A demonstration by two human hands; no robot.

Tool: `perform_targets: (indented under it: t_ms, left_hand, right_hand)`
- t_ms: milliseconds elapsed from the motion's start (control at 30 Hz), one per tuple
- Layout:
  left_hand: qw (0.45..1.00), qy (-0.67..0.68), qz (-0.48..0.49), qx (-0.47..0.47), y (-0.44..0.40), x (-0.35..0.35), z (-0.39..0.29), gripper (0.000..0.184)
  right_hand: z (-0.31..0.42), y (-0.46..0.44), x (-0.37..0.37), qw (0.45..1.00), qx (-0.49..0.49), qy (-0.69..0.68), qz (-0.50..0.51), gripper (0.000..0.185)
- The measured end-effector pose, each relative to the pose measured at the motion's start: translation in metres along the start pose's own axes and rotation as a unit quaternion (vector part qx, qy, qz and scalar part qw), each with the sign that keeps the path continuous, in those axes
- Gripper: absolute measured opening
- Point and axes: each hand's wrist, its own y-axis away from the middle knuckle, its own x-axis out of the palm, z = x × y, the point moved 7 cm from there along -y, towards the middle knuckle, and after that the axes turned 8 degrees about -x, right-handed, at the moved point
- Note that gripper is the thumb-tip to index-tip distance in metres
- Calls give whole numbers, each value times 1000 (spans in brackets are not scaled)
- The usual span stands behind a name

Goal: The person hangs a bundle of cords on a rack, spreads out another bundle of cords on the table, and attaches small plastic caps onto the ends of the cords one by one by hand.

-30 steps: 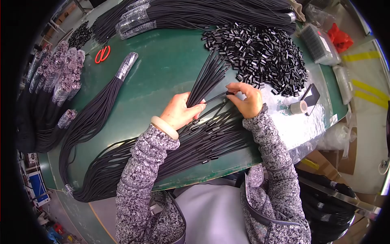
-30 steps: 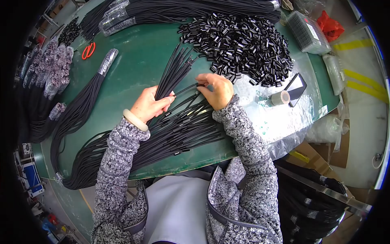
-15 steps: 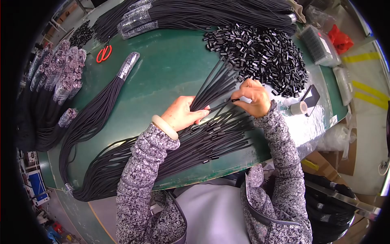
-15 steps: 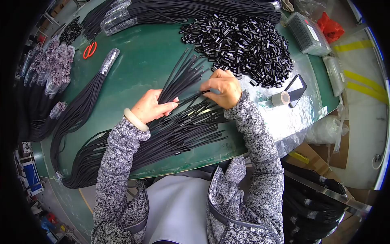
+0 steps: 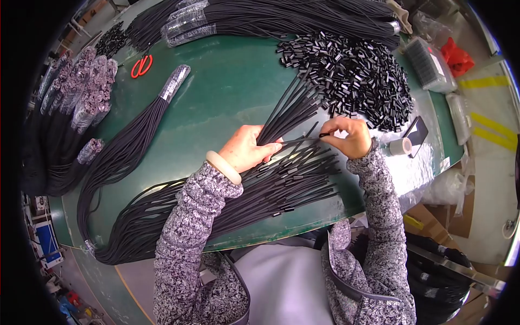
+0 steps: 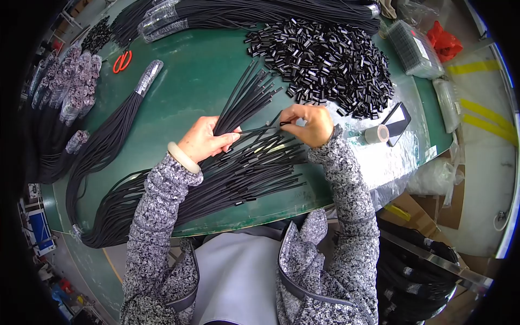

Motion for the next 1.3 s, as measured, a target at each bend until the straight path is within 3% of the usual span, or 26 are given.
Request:
perform_targets:
  t_ms: [167, 300, 500, 633, 667, 700, 800, 867, 900, 967, 1033, 1300]
  left_hand:
    - [997, -65, -33, 3, 0, 0, -4, 8]
    - [996, -75, -33, 19, 1, 3, -5, 12]
    - [995, -86, -44, 2, 2, 3, -6, 11]
    - [998, -51, -20, 8, -1, 4, 1, 10]
    - [998, -52, -19, 9, -3, 3, 3, 10]
    - [997, -58, -40, 34, -5, -2, 4, 11]
    - [986, -73, -104, 107, -8, -14, 2, 12]
    - [988, -54, -99, 106, -10, -13, 1, 12]
    - [989, -33, -95, 104, -10, -12, 2, 13]
    - [991, 11, -86, 100, -10, -10, 4, 13]
    - [993, 14, -79, 83, -8, -10, 0, 13]
    - [1000, 9, -15, -11, -6, -2, -2, 11]
  right_hand:
    - [12, 1, 2, 1000, 12, 5, -1, 20]
    - [30, -2, 2, 991, -108, 84, -2, 16]
    - [34, 0, 8, 978, -153, 138, -2, 15]
    - [55, -9, 20, 951, -146, 273, -7, 13]
    - [64, -9, 31, 934, -181, 304, -58, 8]
    - [77, -11, 47, 911, -188, 364, -42, 10]
    - [93, -8, 111, 902, -243, 352, 58, 13]
    - [108, -5, 112, 907, -331, 261, -16, 12]
    - [96, -6, 99, 916, -272, 292, -32, 10]
    - [44, -13, 51, 921, -75, 380, 34, 9]
    - [22, -4, 1, 876, -130, 455, -96, 8]
    - [-41, -12, -16, 928, -105, 355, 39, 15]
